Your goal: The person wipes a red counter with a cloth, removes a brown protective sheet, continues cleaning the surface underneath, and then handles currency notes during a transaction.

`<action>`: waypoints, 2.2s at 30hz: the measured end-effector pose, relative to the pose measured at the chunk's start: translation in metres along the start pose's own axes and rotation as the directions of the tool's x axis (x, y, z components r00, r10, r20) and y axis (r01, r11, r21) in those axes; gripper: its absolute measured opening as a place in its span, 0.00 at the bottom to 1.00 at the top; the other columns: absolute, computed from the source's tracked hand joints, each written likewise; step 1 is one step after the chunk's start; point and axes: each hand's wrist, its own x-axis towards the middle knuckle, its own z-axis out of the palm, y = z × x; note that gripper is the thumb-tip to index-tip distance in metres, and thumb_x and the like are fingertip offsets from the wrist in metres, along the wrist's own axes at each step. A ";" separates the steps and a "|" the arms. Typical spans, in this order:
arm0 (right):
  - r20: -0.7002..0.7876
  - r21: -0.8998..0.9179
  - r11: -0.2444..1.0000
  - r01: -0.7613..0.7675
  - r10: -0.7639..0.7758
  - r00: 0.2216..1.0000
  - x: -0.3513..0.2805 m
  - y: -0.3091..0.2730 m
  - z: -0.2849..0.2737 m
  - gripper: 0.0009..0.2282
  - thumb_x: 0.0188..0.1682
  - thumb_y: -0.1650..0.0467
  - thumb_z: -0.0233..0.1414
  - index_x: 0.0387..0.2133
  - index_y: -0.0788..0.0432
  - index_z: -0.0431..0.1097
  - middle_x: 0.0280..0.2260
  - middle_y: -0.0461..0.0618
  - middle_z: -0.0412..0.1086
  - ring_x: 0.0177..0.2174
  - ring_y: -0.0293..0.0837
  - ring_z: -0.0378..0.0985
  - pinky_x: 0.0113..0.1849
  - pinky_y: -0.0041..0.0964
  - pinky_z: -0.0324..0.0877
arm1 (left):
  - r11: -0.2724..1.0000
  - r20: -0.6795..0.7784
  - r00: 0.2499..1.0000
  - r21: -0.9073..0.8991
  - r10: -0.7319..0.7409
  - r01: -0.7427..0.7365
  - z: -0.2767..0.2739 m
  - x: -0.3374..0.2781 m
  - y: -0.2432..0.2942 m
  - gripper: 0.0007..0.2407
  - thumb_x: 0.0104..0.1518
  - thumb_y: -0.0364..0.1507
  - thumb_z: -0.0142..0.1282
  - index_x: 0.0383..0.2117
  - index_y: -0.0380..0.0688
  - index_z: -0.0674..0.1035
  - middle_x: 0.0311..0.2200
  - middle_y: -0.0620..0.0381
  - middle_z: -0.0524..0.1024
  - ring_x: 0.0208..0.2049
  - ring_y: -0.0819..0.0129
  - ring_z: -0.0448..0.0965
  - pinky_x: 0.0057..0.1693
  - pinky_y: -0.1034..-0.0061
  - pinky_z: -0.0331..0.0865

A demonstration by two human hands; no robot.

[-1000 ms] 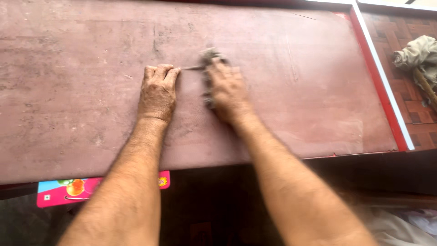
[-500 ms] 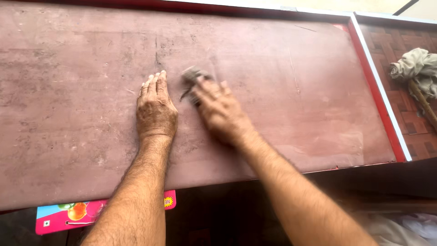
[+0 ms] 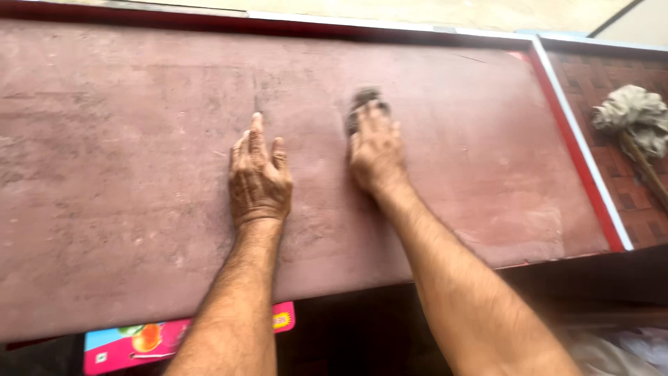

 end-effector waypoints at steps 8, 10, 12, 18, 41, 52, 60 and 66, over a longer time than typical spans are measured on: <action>0.212 0.110 0.941 0.321 -0.338 0.917 0.016 -0.056 0.043 0.23 0.61 0.65 0.27 0.68 0.57 0.49 0.72 0.54 0.42 0.70 0.47 0.42 0.68 0.58 0.31 | 1.000 -0.151 0.989 -0.018 0.006 -0.009 0.004 -0.002 -0.012 0.21 0.69 0.37 0.40 0.64 0.38 0.66 0.60 0.38 0.71 0.60 0.50 0.70 0.65 0.58 0.66; 0.159 0.035 0.990 0.134 -0.138 0.978 0.034 -0.038 0.038 0.24 0.61 0.64 0.29 0.68 0.62 0.47 0.71 0.59 0.40 0.70 0.53 0.39 0.66 0.58 0.32 | 0.998 -0.198 0.980 0.060 0.007 0.005 0.014 0.003 -0.015 0.21 0.68 0.35 0.40 0.64 0.35 0.67 0.58 0.36 0.71 0.58 0.49 0.70 0.63 0.58 0.66; 0.116 0.008 1.000 -0.012 0.011 0.993 0.059 -0.037 0.041 0.25 0.60 0.63 0.30 0.68 0.65 0.45 0.71 0.64 0.38 0.69 0.57 0.37 0.65 0.57 0.33 | 0.998 -0.143 0.990 0.054 -0.009 0.017 0.018 0.013 -0.026 0.20 0.67 0.29 0.40 0.65 0.34 0.68 0.59 0.39 0.72 0.56 0.53 0.72 0.61 0.63 0.70; -0.013 -0.041 0.955 0.292 -0.293 0.956 0.109 -0.078 0.057 0.27 0.59 0.61 0.34 0.68 0.67 0.47 0.69 0.69 0.41 0.68 0.60 0.41 0.66 0.56 0.35 | 0.992 0.143 0.990 0.123 -0.006 -0.012 -0.006 0.075 -0.060 0.15 0.67 0.27 0.46 0.58 0.45 0.75 0.50 0.51 0.76 0.54 0.59 0.75 0.60 0.67 0.74; -0.048 0.051 0.906 0.420 -0.417 0.907 0.180 -0.135 0.082 0.27 0.58 0.60 0.33 0.64 0.69 0.52 0.67 0.71 0.48 0.66 0.62 0.45 0.64 0.57 0.38 | 0.953 -0.002 0.998 0.299 0.058 -0.054 -0.002 0.097 -0.067 0.18 0.64 0.24 0.44 0.62 0.38 0.71 0.61 0.48 0.68 0.67 0.55 0.64 0.71 0.62 0.59; -0.093 0.031 0.977 -0.212 0.214 0.972 0.161 0.024 0.027 0.26 0.59 0.64 0.30 0.66 0.70 0.51 0.68 0.71 0.46 0.67 0.63 0.45 0.64 0.61 0.37 | 0.932 -0.013 0.999 0.360 0.048 -0.040 -0.008 0.104 -0.066 0.19 0.60 0.24 0.45 0.59 0.34 0.70 0.60 0.44 0.68 0.65 0.53 0.65 0.70 0.65 0.60; 0.005 0.191 0.922 0.336 -0.344 0.939 0.111 -0.112 0.079 0.22 0.59 0.64 0.35 0.64 0.57 0.58 0.68 0.54 0.53 0.68 0.49 0.50 0.67 0.53 0.39 | 0.973 -0.025 1.000 0.229 0.008 -0.002 0.001 0.100 -0.086 0.16 0.63 0.21 0.44 0.56 0.37 0.73 0.59 0.51 0.70 0.64 0.59 0.66 0.70 0.68 0.61; -0.051 0.071 0.963 -0.261 0.265 0.963 0.081 -0.041 0.020 0.23 0.61 0.63 0.34 0.67 0.61 0.54 0.69 0.61 0.47 0.68 0.57 0.49 0.67 0.58 0.40 | 0.967 0.218 0.955 0.109 0.203 -0.231 -0.032 0.118 -0.129 0.13 0.67 0.25 0.46 0.56 0.47 0.76 0.60 0.57 0.72 0.63 0.65 0.68 0.68 0.72 0.66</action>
